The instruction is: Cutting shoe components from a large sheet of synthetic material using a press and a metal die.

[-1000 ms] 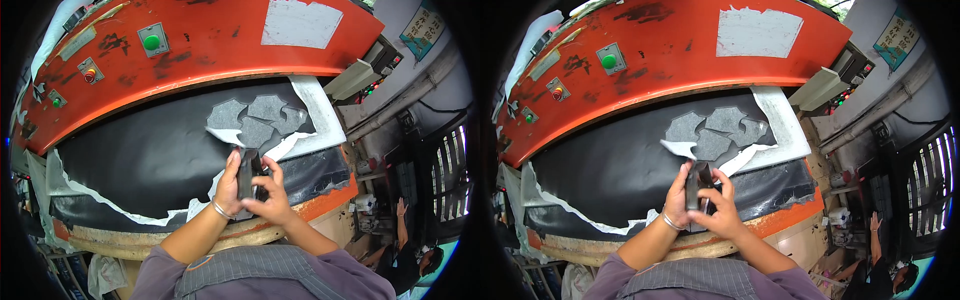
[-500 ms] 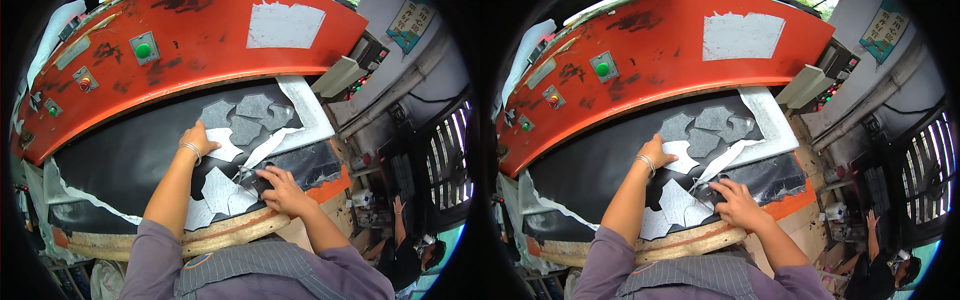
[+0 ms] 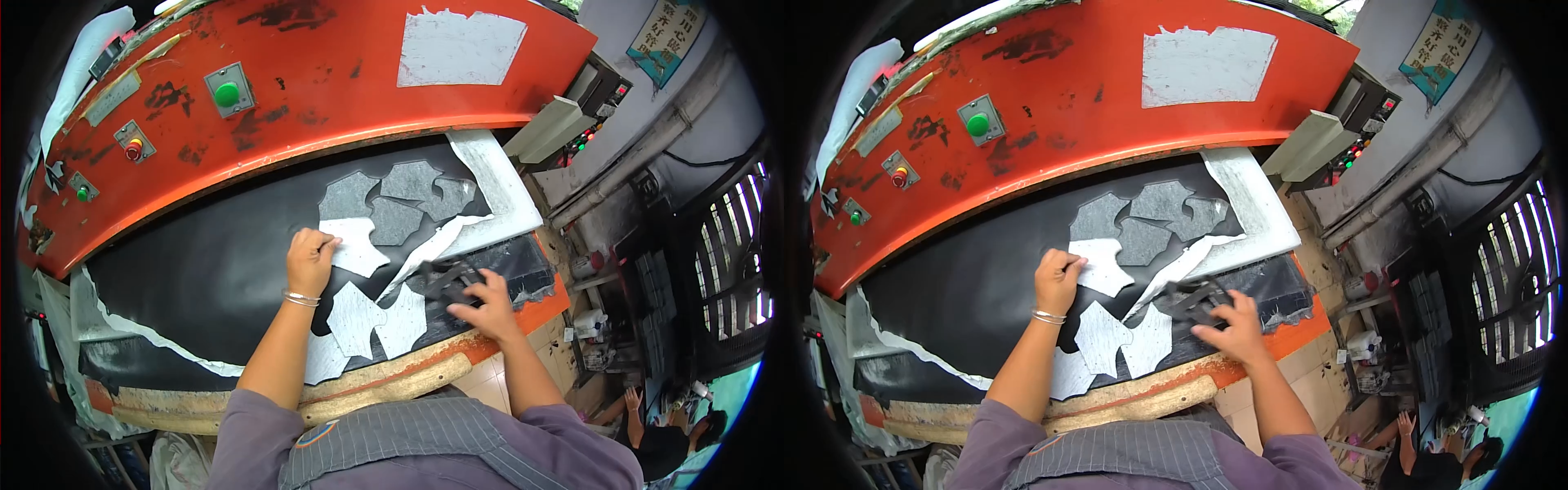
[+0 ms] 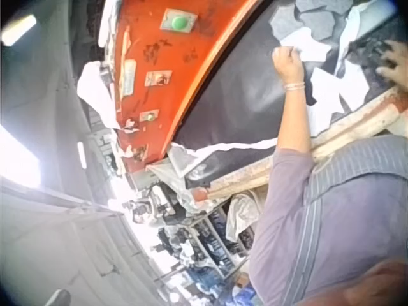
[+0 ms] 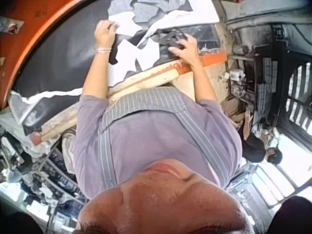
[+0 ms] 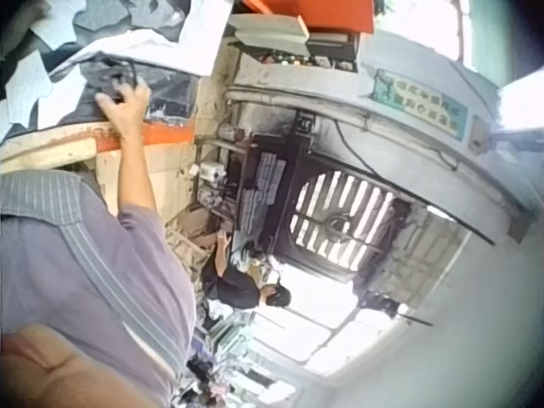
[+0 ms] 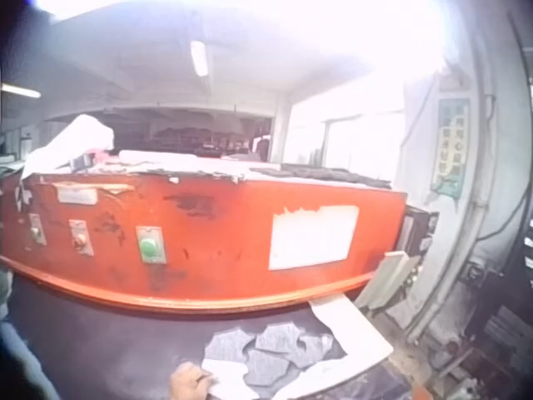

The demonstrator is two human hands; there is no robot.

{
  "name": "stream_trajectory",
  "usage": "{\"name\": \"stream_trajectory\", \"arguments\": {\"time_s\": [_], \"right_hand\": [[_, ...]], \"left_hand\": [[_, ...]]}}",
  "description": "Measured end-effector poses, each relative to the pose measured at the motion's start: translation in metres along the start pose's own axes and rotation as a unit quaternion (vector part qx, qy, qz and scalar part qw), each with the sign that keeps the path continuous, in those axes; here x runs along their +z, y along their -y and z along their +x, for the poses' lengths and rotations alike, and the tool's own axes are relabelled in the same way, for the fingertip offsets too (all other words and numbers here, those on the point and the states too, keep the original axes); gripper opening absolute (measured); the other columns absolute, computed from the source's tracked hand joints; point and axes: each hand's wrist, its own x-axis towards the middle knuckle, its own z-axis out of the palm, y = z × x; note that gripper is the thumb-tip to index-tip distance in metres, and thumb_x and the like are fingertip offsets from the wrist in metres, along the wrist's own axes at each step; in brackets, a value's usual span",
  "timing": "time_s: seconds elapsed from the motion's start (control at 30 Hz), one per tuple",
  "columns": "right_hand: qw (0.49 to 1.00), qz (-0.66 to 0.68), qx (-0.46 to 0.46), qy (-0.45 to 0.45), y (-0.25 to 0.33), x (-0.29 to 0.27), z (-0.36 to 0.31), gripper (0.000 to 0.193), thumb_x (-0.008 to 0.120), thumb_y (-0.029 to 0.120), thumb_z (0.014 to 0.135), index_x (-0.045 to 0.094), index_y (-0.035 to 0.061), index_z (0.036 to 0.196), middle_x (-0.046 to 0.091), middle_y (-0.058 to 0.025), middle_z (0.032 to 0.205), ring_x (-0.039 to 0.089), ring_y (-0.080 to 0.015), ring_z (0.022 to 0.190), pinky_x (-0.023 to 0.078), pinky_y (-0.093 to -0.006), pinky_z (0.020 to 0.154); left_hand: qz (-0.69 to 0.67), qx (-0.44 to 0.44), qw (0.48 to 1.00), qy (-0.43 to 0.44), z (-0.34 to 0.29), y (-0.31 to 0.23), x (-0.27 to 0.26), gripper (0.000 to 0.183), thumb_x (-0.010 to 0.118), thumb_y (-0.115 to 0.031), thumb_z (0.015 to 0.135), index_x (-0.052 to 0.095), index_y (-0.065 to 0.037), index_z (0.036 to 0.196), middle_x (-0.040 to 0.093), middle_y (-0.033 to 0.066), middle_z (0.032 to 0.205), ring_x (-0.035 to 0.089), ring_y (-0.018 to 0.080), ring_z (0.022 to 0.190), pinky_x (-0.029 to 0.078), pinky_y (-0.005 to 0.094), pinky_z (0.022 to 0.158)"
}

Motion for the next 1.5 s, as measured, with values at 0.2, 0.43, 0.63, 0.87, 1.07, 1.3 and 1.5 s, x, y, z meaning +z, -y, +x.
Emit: {"name": "stream_trajectory", "arguments": {"time_s": [0.2,0.43,0.63,0.87,1.07,1.3,1.5], "right_hand": [[0.995,0.036,-0.002,-0.097,0.013,-0.031,0.047,0.039,0.083,0.034,0.065,0.067,0.005,0.087,0.048,-0.0237,0.124,0.044,-0.0376,0.115,0.037,-0.0436,0.098],[0.984,-0.036,-0.117,-0.126,0.025,0.043,0.147,0.042,0.081,0.044,0.062,0.069,0.0112,0.085,0.049,-0.0265,0.122,0.044,-0.0411,0.115,0.038,-0.049,0.094],[0.99,-0.072,-0.09,-0.079,0.039,0.059,0.151,0.042,0.078,0.045,0.063,0.069,0.0116,0.086,0.048,-0.0255,0.126,0.041,-0.0389,0.118,0.035,-0.0465,0.097],[0.987,-0.107,-0.089,-0.075,0.033,0.056,0.156,0.043,0.078,0.046,0.064,0.069,0.0126,0.09,0.048,-0.0253,0.127,0.042,-0.0399,0.118,0.036,-0.048,0.098],[0.99,-0.067,-0.111,-0.05,0.033,0.053,0.157,0.043,0.08,0.045,0.061,0.069,0.0125,0.087,0.048,-0.0248,0.125,0.043,-0.0404,0.118,0.037,-0.0483,0.097],[0.935,0.069,-0.326,0.124,0.132,0.096,0.14,0.041,0.08,0.039,0.059,0.069,0.0102,0.086,0.047,-0.0221,0.132,0.044,-0.0397,0.117,0.037,-0.0471,0.098],[0.955,0.053,-0.283,0.069,0.119,0.108,0.137,0.063,0.082,0.041,0.064,0.062,0.0127,0.117,0.047,-0.0218,0.131,0.042,-0.0391,0.12,0.035,-0.0462,0.099]], "left_hand": [[0.207,0.039,0.974,0.082,0.01,-0.035,-0.006,0.059,0.083,-0.034,0.064,0.061,-0.004,0.11,0.054,0.0132,0.112,0.048,0.0322,0.106,0.043,0.0404,0.091],[0.4,0.044,0.846,0.35,0.013,-0.077,-0.005,0.087,0.081,-0.051,0.062,0.05,-0.017,0.136,0.042,0.0193,0.141,0.043,0.0423,0.12,0.04,0.0484,0.099],[0.371,0.221,0.868,0.246,0.004,-0.038,-0.009,0.025,0.056,-0.029,0.091,0.064,-0.014,0.11,0.062,0.0062,0.124,0.058,0.0323,0.107,0.044,0.0472,0.09],[0.095,0.264,0.875,0.395,-0.102,-0.09,0.034,0.012,0.058,-0.018,0.079,0.062,-0.011,0.089,0.068,0.0125,0.099,0.064,0.0271,0.097,0.049,0.0369,0.086],[-0.034,0.132,0.959,0.25,-0.109,-0.107,-0.03,0.047,0.076,-0.028,0.077,0.062,-0.006,0.116,0.065,0.0161,0.113,0.059,0.032,0.111,0.047,0.0399,0.095],[-0.008,-0.107,0.994,-0.015,-0.063,-0.016,-0.1,0.062,0.073,-0.018,0.081,0.045,0.001,0.133,0.06,0.0198,0.122,0.059,0.0241,0.112,0.044,0.0336,0.096],[0.004,-0.123,0.992,-0.01,-0.045,0.011,-0.079,0.073,0.076,-0.02,0.079,0.04,0.002,0.138,0.054,0.0233,0.131,0.058,0.0289,0.115,0.041,0.0335,0.1]]}}
